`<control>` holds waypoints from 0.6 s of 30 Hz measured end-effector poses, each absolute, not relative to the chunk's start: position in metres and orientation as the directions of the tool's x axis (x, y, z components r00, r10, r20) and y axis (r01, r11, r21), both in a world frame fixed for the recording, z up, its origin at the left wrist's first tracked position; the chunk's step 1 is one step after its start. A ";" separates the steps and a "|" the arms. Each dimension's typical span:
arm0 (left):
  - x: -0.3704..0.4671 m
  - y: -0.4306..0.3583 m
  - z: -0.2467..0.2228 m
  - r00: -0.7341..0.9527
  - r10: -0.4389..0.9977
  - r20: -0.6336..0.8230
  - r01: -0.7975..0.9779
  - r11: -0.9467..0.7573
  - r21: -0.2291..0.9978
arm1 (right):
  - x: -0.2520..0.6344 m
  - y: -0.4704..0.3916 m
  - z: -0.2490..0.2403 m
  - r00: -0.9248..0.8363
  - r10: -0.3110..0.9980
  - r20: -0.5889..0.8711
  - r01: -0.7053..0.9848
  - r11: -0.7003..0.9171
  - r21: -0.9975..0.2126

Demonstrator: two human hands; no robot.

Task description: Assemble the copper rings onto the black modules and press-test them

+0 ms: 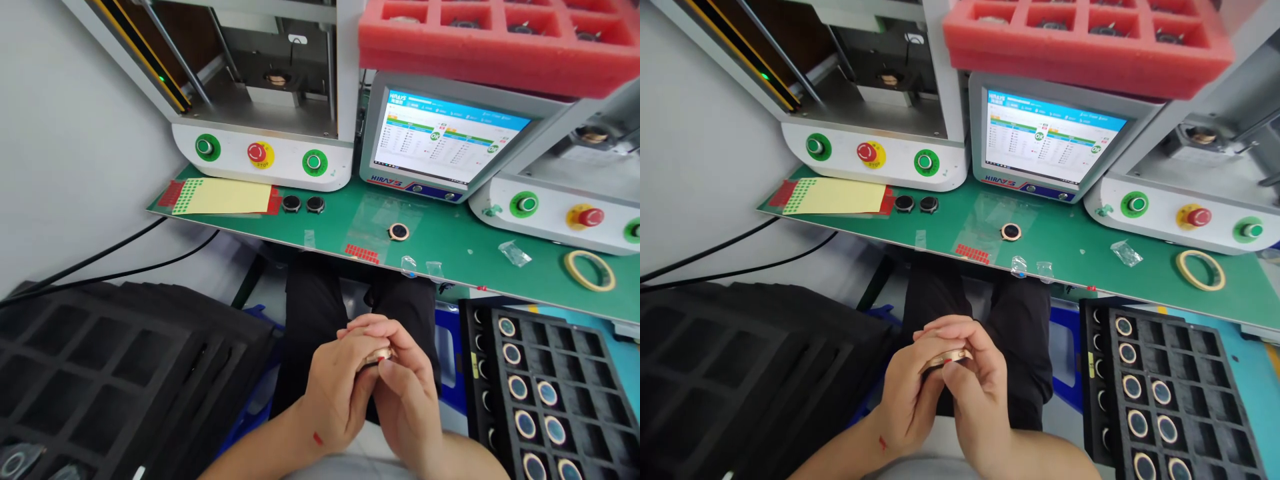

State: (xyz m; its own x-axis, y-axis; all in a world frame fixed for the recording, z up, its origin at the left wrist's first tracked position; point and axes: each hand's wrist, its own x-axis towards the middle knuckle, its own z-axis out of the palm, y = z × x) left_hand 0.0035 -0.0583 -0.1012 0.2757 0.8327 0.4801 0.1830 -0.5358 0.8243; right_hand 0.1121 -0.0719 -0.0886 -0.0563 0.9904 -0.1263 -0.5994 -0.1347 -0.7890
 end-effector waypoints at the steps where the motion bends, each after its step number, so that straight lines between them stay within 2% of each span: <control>1: 0.004 -0.058 -0.101 0.281 0.823 0.494 0.203 -0.554 0.807 | 0.111 -0.072 -0.089 -0.031 0.990 -0.136 -0.611 -0.127 -0.782; 9: 0.010 -0.050 -0.100 0.332 0.757 0.563 0.300 -0.650 0.698 | 0.100 -0.073 -0.088 0.147 0.976 -0.162 -0.637 -0.032 -0.770; 14: 0.007 -0.049 -0.106 0.355 0.716 0.601 0.299 -0.696 0.653 | 0.099 -0.073 -0.089 0.174 0.966 -0.191 -0.631 -0.039 -0.775; 16: 0.005 -0.050 -0.108 0.345 0.733 0.587 0.253 -0.674 0.694 | 0.103 -0.073 -0.089 0.142 0.975 -0.171 -0.606 -0.051 -0.794; 18: 0.005 -0.052 -0.107 0.331 0.807 0.489 0.108 -0.548 0.830 | 0.110 -0.074 -0.090 0.072 0.984 -0.161 -0.559 -0.094 -0.824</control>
